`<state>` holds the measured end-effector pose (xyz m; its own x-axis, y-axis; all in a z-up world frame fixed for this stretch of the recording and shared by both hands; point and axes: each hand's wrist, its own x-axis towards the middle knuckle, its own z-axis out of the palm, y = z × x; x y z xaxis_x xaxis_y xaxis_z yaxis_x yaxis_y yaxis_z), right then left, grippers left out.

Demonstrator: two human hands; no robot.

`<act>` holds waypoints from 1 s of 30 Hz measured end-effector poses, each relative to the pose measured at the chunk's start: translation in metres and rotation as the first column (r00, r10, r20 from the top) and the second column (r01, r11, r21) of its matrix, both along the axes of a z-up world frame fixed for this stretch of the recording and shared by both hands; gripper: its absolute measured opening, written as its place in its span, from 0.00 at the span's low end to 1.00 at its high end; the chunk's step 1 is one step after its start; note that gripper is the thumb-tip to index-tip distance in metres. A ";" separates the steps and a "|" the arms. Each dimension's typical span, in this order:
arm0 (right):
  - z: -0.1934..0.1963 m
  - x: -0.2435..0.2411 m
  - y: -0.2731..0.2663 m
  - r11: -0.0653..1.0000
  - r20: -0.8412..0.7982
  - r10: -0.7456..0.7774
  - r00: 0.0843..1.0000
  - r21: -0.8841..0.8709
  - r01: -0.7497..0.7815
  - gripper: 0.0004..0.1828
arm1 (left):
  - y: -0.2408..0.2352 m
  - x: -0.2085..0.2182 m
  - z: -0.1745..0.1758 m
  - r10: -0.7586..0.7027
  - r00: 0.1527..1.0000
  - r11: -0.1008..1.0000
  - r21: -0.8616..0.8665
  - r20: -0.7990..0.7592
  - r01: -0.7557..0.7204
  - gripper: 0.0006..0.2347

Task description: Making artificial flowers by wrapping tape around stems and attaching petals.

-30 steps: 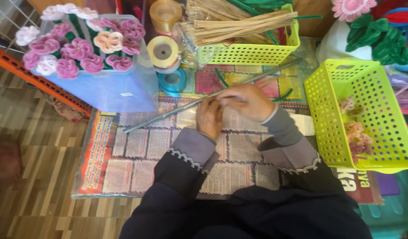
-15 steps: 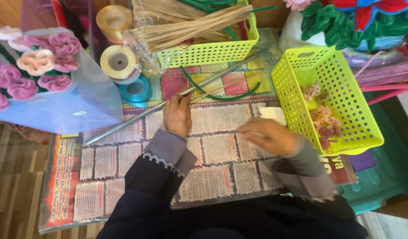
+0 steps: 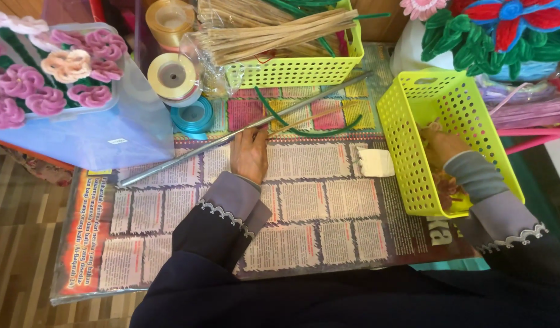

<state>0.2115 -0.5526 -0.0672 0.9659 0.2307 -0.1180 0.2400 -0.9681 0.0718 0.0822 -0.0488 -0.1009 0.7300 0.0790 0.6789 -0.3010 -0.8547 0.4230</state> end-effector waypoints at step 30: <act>0.172 -0.153 0.156 0.122 0.373 0.016 0.928 0.920 -0.372 0.05 | 0.000 0.000 -0.003 0.000 1.000 0.983 -0.185 -0.007 -0.002 0.06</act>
